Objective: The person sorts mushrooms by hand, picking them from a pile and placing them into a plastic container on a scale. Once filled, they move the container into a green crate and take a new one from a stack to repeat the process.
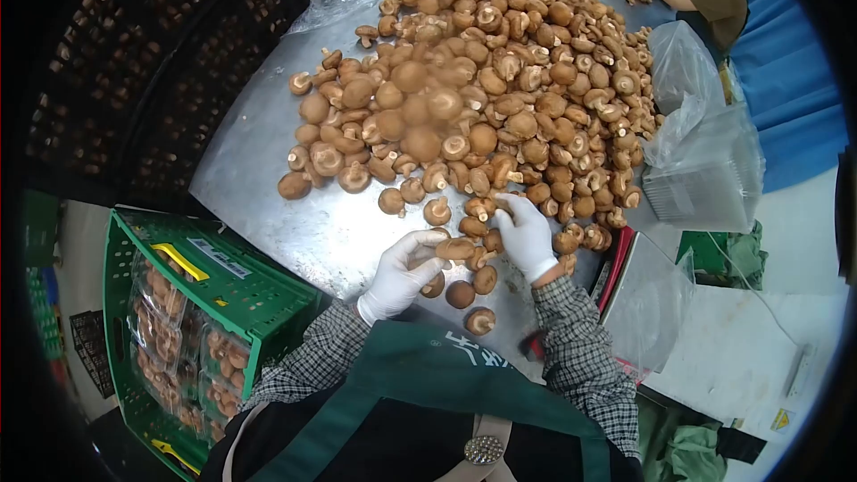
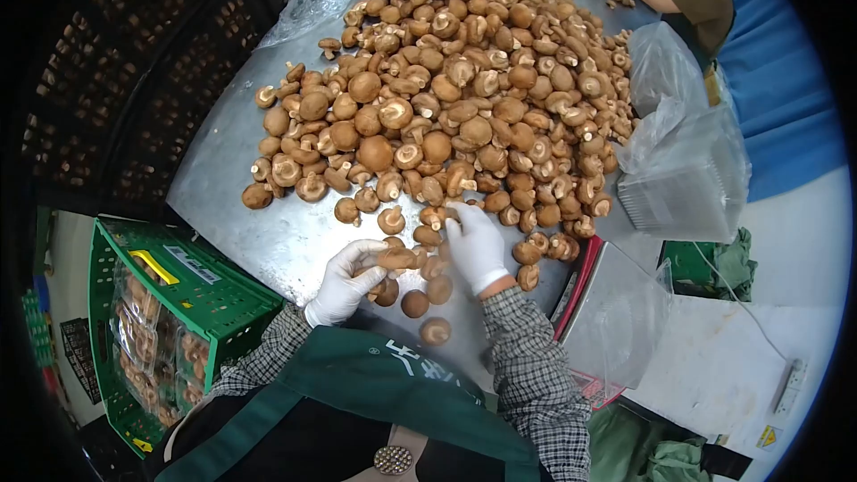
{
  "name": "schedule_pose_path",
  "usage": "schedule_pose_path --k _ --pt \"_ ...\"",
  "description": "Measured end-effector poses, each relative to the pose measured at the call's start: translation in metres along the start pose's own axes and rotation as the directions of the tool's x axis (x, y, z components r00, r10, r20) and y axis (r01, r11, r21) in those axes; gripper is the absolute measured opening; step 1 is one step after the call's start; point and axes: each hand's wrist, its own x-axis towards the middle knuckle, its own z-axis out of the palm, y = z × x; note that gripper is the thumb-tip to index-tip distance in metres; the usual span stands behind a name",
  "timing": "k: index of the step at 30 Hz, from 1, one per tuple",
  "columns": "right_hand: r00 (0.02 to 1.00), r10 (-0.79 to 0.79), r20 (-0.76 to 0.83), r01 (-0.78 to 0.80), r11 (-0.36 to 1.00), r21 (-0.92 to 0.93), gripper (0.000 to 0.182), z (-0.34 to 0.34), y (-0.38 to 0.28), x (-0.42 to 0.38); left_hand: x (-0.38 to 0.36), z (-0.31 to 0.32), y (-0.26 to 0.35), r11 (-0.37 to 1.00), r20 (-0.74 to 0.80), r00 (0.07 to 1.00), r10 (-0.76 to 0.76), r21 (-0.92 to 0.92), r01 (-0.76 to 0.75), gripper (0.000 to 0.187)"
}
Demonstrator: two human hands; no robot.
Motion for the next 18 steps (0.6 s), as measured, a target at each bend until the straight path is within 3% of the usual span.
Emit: schedule_pose_path --k 1,2,5,8,9,10,11,13,15,17,18 --pt "0.999 -0.037 0.013 0.038 0.988 -0.147 0.029 0.007 0.000 0.005 0.000 0.002 0.002 1.000 -0.012 1.000 0.000 -0.012 0.000 0.033" --pt "0.987 0.072 0.146 -0.034 0.968 -0.249 0.035 0.009 -0.006 0.010 0.000 0.002 0.004 1.000 -0.023 1.000 0.001 -0.023 -0.002 0.033" --pt "0.989 0.064 0.137 -0.021 0.954 -0.300 0.031 0.015 -0.005 0.013 -0.004 0.003 0.011 1.000 -0.033 0.999 -0.008 -0.009 0.008 0.033" --pt "0.996 -0.029 -0.088 0.028 1.000 -0.012 0.027 0.012 0.014 0.003 -0.003 0.001 0.005 0.941 0.038 0.997 0.069 -0.333 -0.052 0.031" --pt "0.983 0.018 -0.183 0.039 0.952 0.303 0.023 0.008 0.012 -0.002 -0.004 0.000 0.004 0.904 0.065 0.998 0.023 -0.427 0.007 0.031" --pt "0.971 0.238 -0.010 -0.177 0.753 0.634 0.023 -0.007 0.011 -0.012 -0.007 -0.001 0.004 0.855 0.096 0.995 -0.020 -0.515 0.067 0.031" --pt "0.902 0.366 0.229 -0.377 0.410 0.830 0.024 -0.037 -0.009 -0.024 -0.009 -0.001 0.003 0.794 0.133 0.989 -0.061 -0.594 0.129 0.032" --pt "0.907 0.400 0.131 -0.283 0.350 0.893 0.024 -0.079 -0.031 -0.053 -0.013 0.008 0.003 0.719 0.184 0.974 -0.136 -0.658 0.225 0.031" --pt "0.896 0.433 -0.094 -0.142 0.481 0.865 0.025 -0.115 -0.033 -0.089 -0.019 0.023 0.008 0.659 0.254 0.954 -0.156 -0.693 0.293 0.031" --pt "0.792 0.533 -0.298 -0.034 0.526 0.850 0.024 -0.154 -0.018 -0.133 -0.022 0.032 0.007 0.637 0.324 0.933 -0.159 -0.688 0.348 0.031" --pt "0.685 0.580 -0.441 0.049 0.568 0.822 0.024 -0.166 -0.003 -0.157 -0.024 0.036 0.005 0.625 0.359 0.919 -0.162 -0.683 0.378 0.030"
